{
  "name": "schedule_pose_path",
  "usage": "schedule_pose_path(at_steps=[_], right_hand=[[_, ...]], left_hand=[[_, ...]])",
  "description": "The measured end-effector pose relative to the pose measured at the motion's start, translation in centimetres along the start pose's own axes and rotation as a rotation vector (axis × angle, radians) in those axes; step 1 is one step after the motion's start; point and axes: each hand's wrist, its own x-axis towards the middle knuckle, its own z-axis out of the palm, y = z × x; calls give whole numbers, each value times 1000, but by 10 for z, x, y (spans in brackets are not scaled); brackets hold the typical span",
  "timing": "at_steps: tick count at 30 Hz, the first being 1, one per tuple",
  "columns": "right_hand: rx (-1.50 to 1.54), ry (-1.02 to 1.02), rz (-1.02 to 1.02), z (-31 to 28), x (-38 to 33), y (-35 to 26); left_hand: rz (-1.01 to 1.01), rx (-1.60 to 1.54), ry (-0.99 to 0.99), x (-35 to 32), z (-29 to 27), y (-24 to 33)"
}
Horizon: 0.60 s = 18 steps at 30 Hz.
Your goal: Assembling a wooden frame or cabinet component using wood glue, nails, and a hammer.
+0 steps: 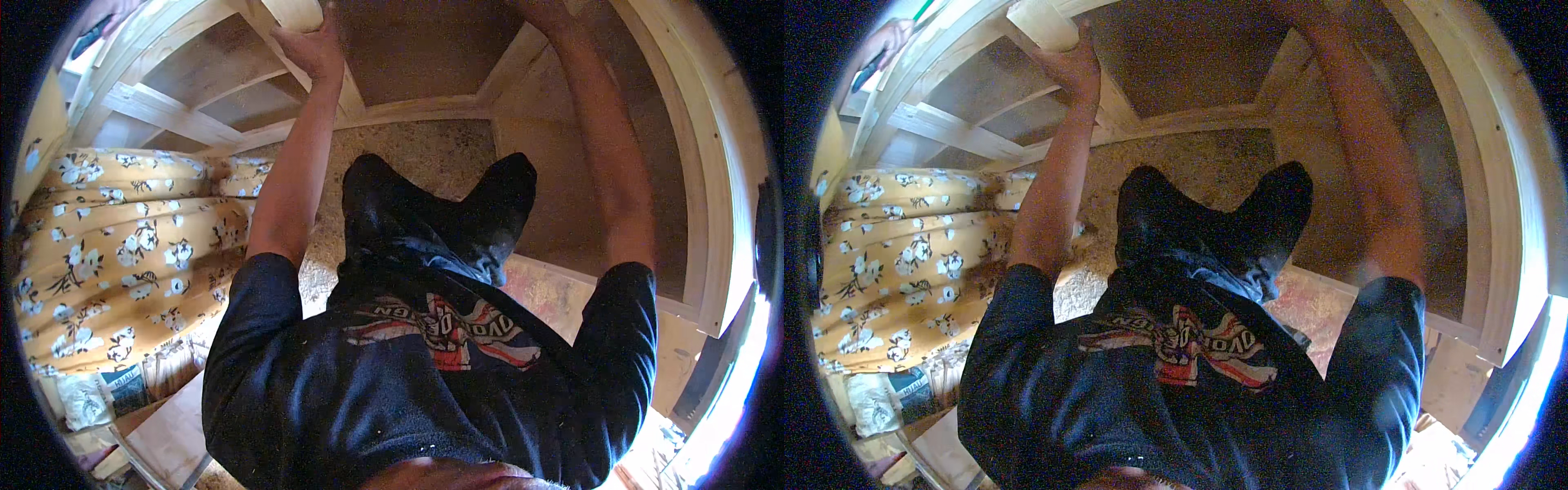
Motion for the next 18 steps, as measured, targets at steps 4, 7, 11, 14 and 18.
schedule_pose_path(at_steps=[4, 7, 11, 14, 18], right_hand=[[-21, 0, 19, 20, 9, 3], [7, 100, -8, 37, 23, 8], [1, 171, -58, 48, 24, 19], [17, 136, -58, 56, 38, 13], [-11, 163, -37, 38, 31, 26]], left_hand=[[150, 89, 24, 10, 8, -18], [341, 212, 44, 22, 2, -26], [615, 544, 190, 29, 2, -6], [604, 482, 150, 45, 2, -34], [-285, -139, -423, 33, 11, 19]])
